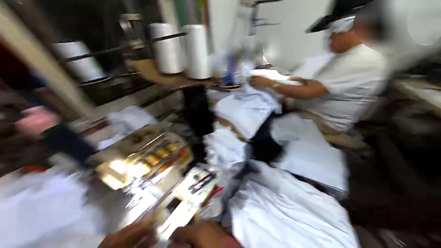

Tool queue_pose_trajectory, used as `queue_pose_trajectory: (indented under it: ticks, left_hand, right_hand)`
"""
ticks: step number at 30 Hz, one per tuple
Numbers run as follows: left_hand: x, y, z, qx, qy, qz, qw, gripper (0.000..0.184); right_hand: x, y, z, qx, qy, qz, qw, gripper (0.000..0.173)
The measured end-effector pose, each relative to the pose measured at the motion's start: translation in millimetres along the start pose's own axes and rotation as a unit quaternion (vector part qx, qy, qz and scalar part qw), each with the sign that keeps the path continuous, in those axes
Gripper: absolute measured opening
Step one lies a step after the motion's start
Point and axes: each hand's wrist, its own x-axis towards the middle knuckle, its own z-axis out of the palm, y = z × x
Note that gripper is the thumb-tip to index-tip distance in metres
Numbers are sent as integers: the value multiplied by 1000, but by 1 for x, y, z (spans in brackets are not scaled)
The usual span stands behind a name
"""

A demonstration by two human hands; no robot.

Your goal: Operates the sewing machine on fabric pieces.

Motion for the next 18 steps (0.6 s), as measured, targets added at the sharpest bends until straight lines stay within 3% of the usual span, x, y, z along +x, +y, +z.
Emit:
queue_pose_trajectory:
  ticks: [3, 8, 18]
  left_hand:
    - [5, -28, 6, 39, 82, 42, 995, 27]
    - [26, -45, -4, 22, 3, -46, 999, 21]
    - [43, -62, -20, -58, -32, -154, 986, 9]
  right_hand:
    - [16, 29, 16, 41, 40, -57, 997, 21]
    - [42, 55, 32, 50, 68, -48, 995, 29]
    - [70, 73, 36, 20, 68, -116, 991, 26]
